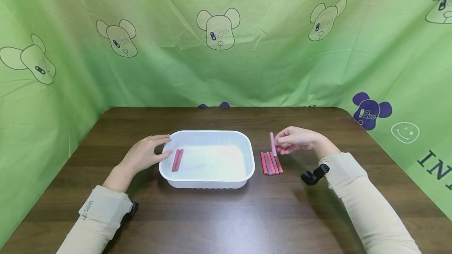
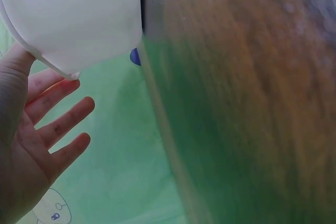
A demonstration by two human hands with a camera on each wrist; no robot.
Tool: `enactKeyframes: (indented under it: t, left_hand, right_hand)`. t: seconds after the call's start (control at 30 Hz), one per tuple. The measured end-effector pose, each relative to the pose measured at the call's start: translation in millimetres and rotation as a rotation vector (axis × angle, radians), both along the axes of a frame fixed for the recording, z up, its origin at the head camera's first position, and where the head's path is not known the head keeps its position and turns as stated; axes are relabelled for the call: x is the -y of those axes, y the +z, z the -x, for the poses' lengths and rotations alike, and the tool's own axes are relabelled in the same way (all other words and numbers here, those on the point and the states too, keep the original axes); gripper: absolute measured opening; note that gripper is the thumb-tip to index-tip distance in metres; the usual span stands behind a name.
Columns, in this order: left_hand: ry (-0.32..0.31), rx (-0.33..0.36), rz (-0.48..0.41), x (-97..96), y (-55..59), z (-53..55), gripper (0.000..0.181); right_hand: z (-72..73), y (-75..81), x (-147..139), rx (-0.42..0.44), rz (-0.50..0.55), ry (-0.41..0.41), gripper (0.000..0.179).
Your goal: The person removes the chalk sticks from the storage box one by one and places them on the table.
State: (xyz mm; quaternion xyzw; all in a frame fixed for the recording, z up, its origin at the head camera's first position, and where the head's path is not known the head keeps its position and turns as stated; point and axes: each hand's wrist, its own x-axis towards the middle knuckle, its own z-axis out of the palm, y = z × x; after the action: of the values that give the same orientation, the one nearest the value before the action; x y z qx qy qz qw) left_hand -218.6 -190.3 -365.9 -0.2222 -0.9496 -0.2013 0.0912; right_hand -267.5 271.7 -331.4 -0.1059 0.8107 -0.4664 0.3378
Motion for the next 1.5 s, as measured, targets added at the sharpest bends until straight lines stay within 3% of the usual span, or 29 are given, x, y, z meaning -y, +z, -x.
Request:
enactKeyframes:
  t: [0.2,0.63,0.9,1.2,1.5]
  left_hand:
    - [0.007,0.013,0.000,-0.1,-0.3,-0.2,0.046]
    - [-0.011,-0.054,0.007,0.2,-0.8,1.0,0.045]
    - [-0.012,-0.024,0.012,0.7,2.2,0.0,0.046]
    - [-0.020,0.008,0.014,1.6,2.8,-0.3,0.046]
    - [-0.064,-0.020,0.009,5.5,3.1,2.6,0.041]
  right_hand:
    - [0.3,-12.4,-15,0.031,-0.017,-0.012,0.012]
    - [3.0,-29.1,-32,0.061,-0.091,0.019,0.012]
    - [2.1,-35.9,-30,0.085,-0.155,0.014,0.009]
    - [0.0,-32.9,-27,0.086,-0.188,0.014,0.010]
    - [2.9,-17.8,-11,-0.014,-0.177,0.018,0.020]
